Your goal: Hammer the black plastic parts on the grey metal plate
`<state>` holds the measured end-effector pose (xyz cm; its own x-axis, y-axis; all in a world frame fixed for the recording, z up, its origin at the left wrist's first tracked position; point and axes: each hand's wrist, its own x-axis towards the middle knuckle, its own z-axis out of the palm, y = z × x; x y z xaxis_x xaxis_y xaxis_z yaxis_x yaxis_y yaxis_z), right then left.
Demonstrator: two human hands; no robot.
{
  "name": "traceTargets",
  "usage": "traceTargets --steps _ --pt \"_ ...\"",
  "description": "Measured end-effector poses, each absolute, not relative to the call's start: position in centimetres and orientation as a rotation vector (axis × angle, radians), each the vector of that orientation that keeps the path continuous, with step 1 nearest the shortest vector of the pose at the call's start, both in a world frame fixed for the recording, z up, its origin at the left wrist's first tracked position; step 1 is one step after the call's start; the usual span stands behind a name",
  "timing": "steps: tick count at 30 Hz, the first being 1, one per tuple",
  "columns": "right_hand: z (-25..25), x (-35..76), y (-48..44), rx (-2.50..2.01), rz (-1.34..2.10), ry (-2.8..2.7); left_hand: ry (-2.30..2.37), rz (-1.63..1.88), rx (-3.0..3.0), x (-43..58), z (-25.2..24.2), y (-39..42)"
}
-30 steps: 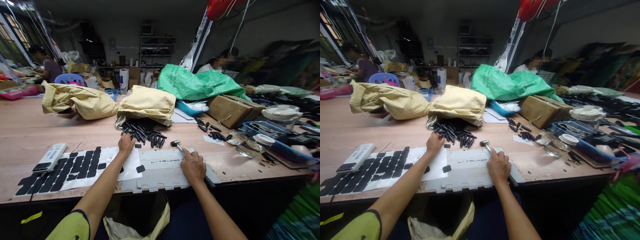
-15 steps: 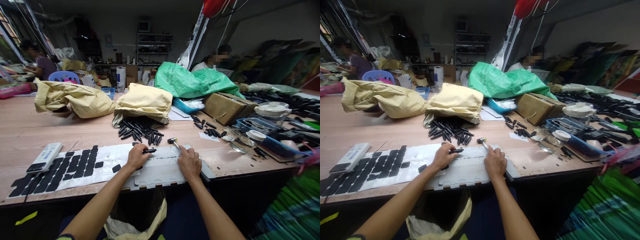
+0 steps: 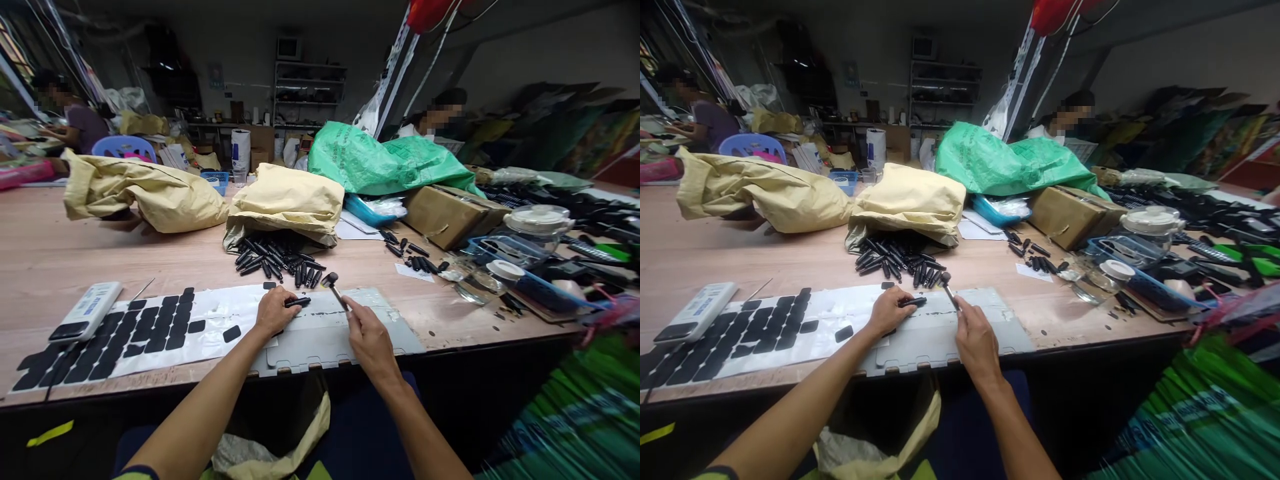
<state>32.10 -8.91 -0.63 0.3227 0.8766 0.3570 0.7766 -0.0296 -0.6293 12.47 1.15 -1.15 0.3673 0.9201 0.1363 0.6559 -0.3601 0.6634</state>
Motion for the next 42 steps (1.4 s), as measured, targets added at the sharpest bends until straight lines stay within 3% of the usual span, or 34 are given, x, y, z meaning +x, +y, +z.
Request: traceTargets --steps 22,31,37,42 --pt "-1.5 28.1 -10.3 -1.875 0.082 -1.587 1.371 0.68 2.127 12.5 -1.7 1.3" --pt "-0.4 33.5 -4.6 -2.487 -0.107 -1.247 1.402 0.688 2.173 12.7 -1.5 1.0" --pt "-2.0 32.7 -3.8 -2.514 -0.281 -1.24 1.372 0.684 2.179 12.7 -1.5 1.4" --pt "-2.2 32.9 -3.9 -2.503 -0.31 -1.279 1.135 0.894 2.12 11.7 -0.8 -0.2"
